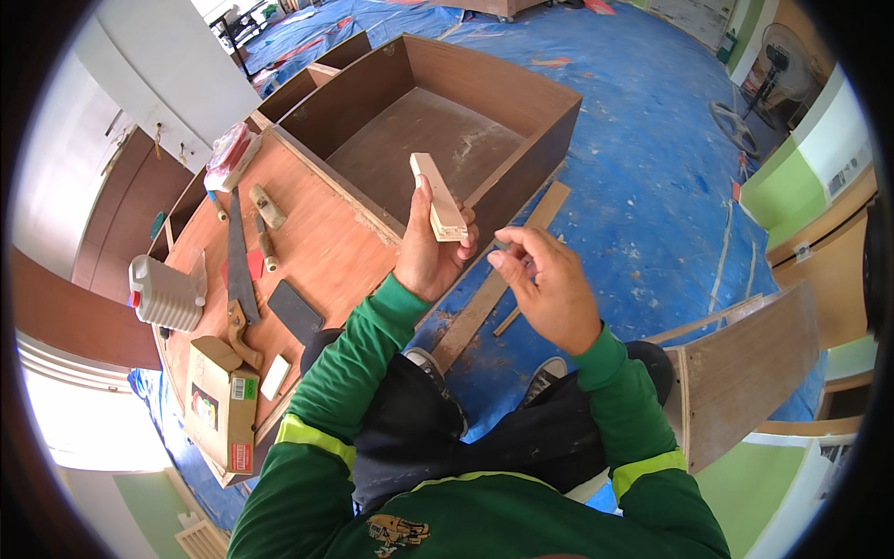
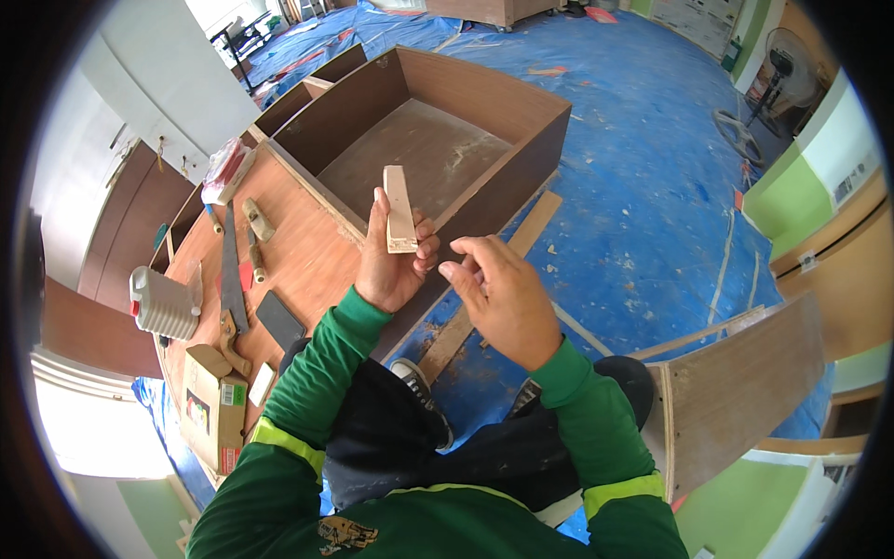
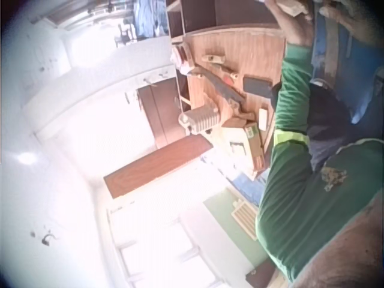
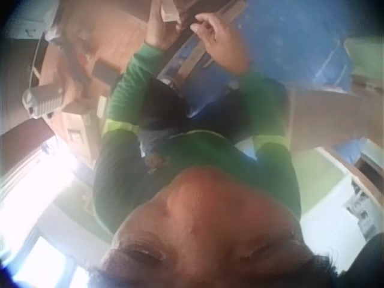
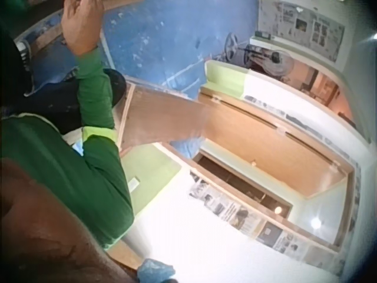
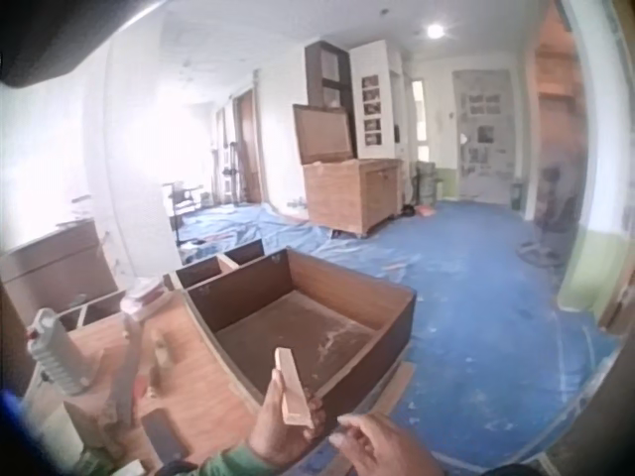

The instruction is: The person sits on the floor and assembles a wooden furniture piece. They handle small wooden strips, apply glue, and use a hammer to secure parts. The person also sands the wood and fits pieces into a larger wooden frame.

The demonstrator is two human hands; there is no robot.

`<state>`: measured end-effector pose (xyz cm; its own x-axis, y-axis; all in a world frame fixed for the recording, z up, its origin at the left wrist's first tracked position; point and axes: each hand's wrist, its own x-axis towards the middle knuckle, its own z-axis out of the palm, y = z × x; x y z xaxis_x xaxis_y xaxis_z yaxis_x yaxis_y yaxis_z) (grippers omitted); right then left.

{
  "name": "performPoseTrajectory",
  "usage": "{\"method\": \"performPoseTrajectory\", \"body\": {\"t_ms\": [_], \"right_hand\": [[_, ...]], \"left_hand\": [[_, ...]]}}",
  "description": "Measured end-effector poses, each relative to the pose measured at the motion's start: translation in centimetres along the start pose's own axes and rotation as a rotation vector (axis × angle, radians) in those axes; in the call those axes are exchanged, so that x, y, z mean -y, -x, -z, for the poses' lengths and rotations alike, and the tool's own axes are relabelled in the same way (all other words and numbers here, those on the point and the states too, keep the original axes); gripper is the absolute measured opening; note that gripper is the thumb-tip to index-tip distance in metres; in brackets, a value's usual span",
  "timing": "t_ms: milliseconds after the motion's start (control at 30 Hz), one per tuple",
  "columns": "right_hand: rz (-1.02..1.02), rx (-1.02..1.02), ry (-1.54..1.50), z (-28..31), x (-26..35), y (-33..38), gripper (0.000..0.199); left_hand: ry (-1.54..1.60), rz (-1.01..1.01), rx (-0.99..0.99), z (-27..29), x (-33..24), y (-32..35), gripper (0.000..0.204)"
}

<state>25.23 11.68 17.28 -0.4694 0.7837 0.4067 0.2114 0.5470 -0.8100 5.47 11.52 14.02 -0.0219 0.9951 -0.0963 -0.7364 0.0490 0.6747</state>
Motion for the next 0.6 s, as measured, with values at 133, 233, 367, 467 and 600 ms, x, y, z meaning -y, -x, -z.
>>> {"method": "performPoseTrajectory", "body": {"t_ms": [133,233,367,467,600], "right_hand": [[0.004,0.0,-0.01,-0.7,-0.3,0.0,0.023],[-0.036,0.007,-0.01,-0.1,-0.1,0.0,0.015],[-0.026,0.003,-0.041,0.0,-0.2,-0.2,0.008],[-0.013,-0.013,-0.056,-0.8,-0.5,0.1,0.008],[-0.077,0.004,0.094,-0.7,0.0,0.5,0.01]], "left_hand": [[-0.126,-0.045,-0.049,-0.8,0.7,0.4,0.063],[-0.195,-0.094,-0.026,-0.7,1.4,0.3,0.062],[-0.237,-0.107,0.0,-0.5,1.6,0.2,0.058],[-0.271,-0.12,-0.087,-0.3,1.7,0.6,0.053],[-0.59,-0.29,-0.131,-0.7,1.5,0.8,0.052]]}}
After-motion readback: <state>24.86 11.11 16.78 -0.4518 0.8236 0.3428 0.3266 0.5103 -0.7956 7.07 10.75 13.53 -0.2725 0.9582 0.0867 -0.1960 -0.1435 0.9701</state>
